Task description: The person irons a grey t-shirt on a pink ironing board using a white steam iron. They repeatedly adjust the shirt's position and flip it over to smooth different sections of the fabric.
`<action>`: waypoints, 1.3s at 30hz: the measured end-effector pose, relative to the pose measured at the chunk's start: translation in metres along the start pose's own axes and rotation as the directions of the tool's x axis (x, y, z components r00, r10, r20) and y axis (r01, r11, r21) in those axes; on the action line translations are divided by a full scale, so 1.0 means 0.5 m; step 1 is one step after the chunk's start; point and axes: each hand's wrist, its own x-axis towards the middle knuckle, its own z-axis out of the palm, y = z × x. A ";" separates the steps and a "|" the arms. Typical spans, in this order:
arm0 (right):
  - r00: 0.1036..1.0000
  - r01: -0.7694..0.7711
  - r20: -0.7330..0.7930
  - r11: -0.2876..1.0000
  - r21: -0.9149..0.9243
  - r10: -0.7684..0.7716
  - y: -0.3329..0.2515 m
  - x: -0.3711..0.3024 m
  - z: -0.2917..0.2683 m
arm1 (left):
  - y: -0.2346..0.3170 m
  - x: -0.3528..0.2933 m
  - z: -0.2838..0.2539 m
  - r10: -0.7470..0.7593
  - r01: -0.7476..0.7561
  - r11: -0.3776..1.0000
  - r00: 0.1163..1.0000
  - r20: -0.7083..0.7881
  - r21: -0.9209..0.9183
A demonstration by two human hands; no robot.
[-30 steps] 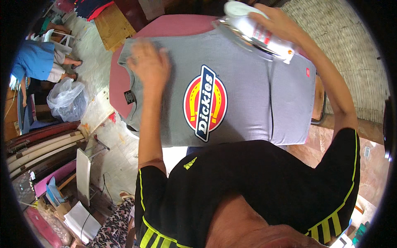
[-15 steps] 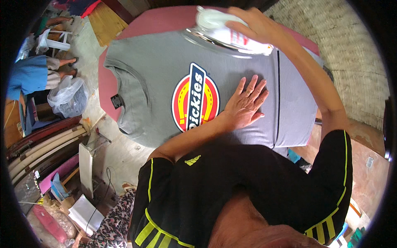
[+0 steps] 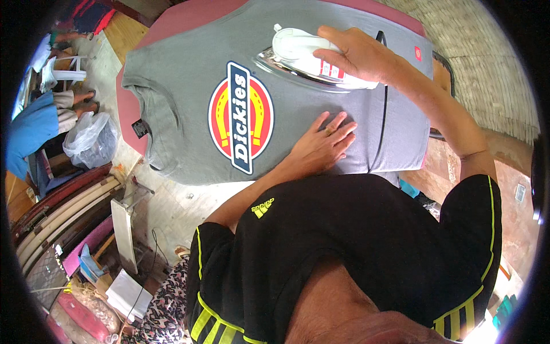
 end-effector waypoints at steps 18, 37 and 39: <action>0.938 0.140 -0.332 0.984 0.113 -0.095 0.089 -0.078 0.081 | 0.234 -0.065 0.089 -0.294 0.259 0.953 0.914 -0.280 -0.156; 0.950 -0.141 -0.300 0.977 -0.160 0.088 0.163 -0.293 0.025 | 0.167 -0.010 0.036 -0.533 0.603 0.783 0.778 -0.334 0.154; 0.890 -0.153 -0.450 0.975 -0.160 0.066 0.242 -0.240 -0.001 | 0.163 -0.008 0.047 -0.553 0.592 0.787 0.801 -0.228 0.170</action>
